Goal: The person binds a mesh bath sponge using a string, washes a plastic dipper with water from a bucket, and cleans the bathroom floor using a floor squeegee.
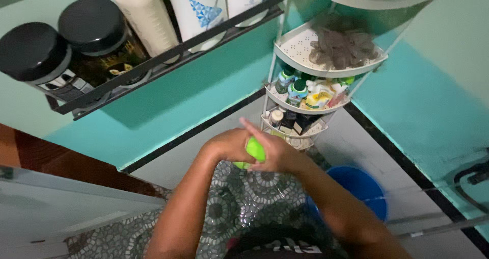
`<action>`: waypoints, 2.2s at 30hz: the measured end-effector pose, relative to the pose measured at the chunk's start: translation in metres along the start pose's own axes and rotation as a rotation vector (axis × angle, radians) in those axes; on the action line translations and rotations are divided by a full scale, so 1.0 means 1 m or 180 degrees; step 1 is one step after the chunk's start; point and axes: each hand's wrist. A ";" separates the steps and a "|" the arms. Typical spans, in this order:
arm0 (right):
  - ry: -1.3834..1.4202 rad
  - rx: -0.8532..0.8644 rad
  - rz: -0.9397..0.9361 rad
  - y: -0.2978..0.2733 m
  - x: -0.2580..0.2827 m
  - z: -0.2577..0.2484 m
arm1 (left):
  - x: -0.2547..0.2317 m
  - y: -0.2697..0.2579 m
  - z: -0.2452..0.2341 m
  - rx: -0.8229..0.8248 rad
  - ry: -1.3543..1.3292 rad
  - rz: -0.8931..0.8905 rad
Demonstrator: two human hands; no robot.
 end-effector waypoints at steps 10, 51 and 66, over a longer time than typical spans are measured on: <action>0.0977 0.0068 0.2541 -0.069 -0.037 -0.032 | -0.028 0.039 0.032 0.0176 0.0051 -0.0040; -0.2139 -0.1367 0.1385 -0.178 -0.032 -0.172 | -0.186 0.150 0.087 -0.1259 -0.0899 0.1541; -0.1243 -0.3026 0.1727 -0.159 -0.030 -0.134 | -0.136 0.196 0.102 0.1190 -0.1809 0.0890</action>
Point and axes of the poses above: each hand's wrist, its own y-axis towards the middle knuckle, its own z-axis out of the palm, x = y × z, and after that the axes turned 15 degrees about -x, right-handed
